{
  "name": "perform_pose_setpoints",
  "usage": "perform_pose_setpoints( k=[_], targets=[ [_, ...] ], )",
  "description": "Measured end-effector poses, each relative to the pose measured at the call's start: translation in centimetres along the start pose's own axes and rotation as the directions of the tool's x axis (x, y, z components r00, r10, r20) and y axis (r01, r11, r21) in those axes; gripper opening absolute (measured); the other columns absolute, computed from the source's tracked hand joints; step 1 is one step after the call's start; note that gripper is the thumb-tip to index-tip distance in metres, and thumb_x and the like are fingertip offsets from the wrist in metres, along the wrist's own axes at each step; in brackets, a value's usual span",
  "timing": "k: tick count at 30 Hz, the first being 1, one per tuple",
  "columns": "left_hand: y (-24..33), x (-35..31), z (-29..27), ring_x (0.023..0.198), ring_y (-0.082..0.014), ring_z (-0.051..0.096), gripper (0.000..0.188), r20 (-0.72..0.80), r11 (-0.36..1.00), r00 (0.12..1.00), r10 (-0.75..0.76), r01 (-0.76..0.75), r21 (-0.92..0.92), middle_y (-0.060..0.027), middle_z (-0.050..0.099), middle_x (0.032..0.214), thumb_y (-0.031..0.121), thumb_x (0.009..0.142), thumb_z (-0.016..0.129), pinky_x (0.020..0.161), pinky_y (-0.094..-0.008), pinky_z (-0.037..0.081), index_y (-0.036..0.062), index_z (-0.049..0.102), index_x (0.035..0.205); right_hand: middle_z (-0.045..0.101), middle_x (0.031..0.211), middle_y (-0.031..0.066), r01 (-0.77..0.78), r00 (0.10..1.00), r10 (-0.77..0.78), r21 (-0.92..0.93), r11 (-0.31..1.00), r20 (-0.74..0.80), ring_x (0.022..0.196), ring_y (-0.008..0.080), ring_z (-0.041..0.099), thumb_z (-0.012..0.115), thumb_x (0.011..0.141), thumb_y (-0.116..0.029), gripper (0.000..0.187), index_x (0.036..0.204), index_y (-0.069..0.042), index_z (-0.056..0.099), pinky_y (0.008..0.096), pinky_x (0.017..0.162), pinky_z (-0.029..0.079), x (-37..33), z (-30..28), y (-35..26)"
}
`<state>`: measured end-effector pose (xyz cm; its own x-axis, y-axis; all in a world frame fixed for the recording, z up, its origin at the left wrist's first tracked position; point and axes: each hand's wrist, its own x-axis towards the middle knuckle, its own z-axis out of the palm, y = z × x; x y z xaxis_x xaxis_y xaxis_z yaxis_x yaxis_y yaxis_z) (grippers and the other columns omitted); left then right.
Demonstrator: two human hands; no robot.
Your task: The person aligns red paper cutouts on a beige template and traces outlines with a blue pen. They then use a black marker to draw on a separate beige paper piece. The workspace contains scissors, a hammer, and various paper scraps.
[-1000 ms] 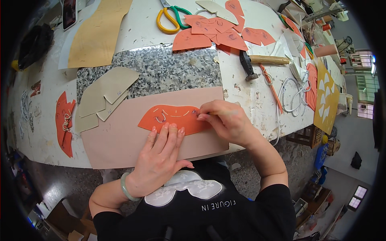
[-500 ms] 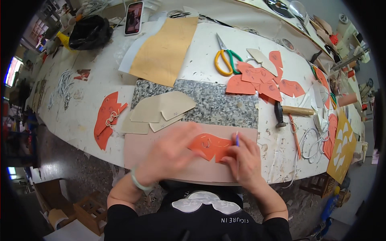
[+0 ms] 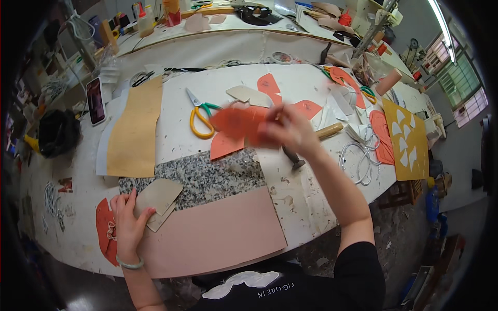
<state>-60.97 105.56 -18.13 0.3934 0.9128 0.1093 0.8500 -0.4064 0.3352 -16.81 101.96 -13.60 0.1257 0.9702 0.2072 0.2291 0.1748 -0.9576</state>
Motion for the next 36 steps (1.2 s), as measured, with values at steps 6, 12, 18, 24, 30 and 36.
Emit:
perform_pose_setpoints(
  k=[6, 12, 18, 24, 30, 36],
  targets=[
    [1.7, 0.7, 0.5, 0.112, -0.0326, 0.046, 0.054, -0.052, 0.981, 0.995, -0.081, 0.071, -0.180, -0.0128, 0.050, 0.115, 0.009, 0.069, 0.083, 0.098, -0.0425, 0.039, 0.0008, 0.059, 0.116, 0.067, 0.098, 0.0082, -0.145, 0.975, 0.123, -0.110, 0.983, -0.185, 0.089, 0.0152, 0.064, 0.077, 0.081, -0.010, 0.026, 0.102, -0.001, 0.066, 0.0270, 0.079, 0.052, 11.3, -7.2, 6.8],
    [1.7, 0.3, 0.3, 0.115, -0.0328, 0.046, 0.046, -0.090, 0.987, 0.995, -0.045, 0.031, -0.158, -0.0127, 0.055, 0.115, 0.008, 0.072, 0.080, 0.099, -0.0422, 0.039, 0.0007, 0.060, 0.112, 0.073, 0.103, 0.0091, -0.311, 0.946, 0.133, -0.715, 0.627, -0.295, 0.097, 0.0293, 0.068, 0.076, 0.079, -0.015, 0.024, 0.102, -0.013, 0.071, 0.0402, 0.083, 0.053, 12.9, -5.6, 11.2],
    [-0.2, 0.0, 0.0, 0.096, -0.0213, 0.056, 0.018, -0.098, 0.877, 0.986, -0.138, 0.076, -0.475, -0.0093, 0.063, 0.101, 0.006, 0.090, 0.066, 0.089, -0.0326, 0.045, -0.0020, 0.062, 0.106, 0.069, 0.095, 0.0061, -0.079, 0.976, 0.057, -0.101, 0.992, -0.209, 0.087, 0.0120, 0.063, 0.075, 0.084, -0.009, 0.020, 0.100, -0.002, 0.066, 0.0256, 0.080, 0.052, 10.5, -7.3, 6.8],
    [-0.2, -1.5, -1.8, 0.083, -0.0089, 0.055, 0.012, -0.027, 0.581, 0.982, -0.186, 0.088, -0.809, -0.0017, 0.063, 0.092, 0.007, 0.095, 0.064, 0.076, -0.0227, 0.043, -0.0028, 0.063, 0.101, 0.065, 0.097, 0.0018, -0.256, 0.948, 0.250, 0.009, 0.967, 0.196, 0.093, 0.0112, 0.061, 0.077, 0.083, -0.006, 0.022, 0.101, -0.004, 0.065, 0.0268, 0.087, 0.049, 2.3, -9.9, 2.0],
    [3.1, -1.7, -0.9, 0.076, -0.0109, 0.057, 0.017, 0.402, 0.418, 0.912, 0.085, 0.334, -0.845, -0.0048, 0.064, 0.088, 0.005, 0.088, 0.071, 0.071, -0.0251, 0.045, -0.0039, 0.067, 0.102, 0.068, 0.094, 0.0069, -0.260, 0.965, 0.262, -0.192, 0.946, -0.012, 0.091, 0.0141, 0.064, 0.073, 0.089, -0.018, 0.023, 0.103, -0.001, 0.067, 0.0314, 0.083, 0.051, -0.6, -12.3, 4.7],
    [7.6, -2.3, 0.5, 0.097, -0.0302, 0.057, 0.038, 0.146, 0.894, 0.942, 0.301, -0.226, -0.387, -0.0114, 0.065, 0.103, 0.009, 0.076, 0.079, 0.085, -0.0375, 0.047, 0.0036, 0.070, 0.113, 0.068, 0.091, 0.0079, -0.025, 0.998, 0.055, -0.566, 0.824, 0.037, 0.085, 0.0156, 0.064, 0.073, 0.088, -0.016, 0.021, 0.102, -0.002, 0.067, 0.0312, 0.078, 0.051, 1.4, -8.6, 5.0]
  ],
)
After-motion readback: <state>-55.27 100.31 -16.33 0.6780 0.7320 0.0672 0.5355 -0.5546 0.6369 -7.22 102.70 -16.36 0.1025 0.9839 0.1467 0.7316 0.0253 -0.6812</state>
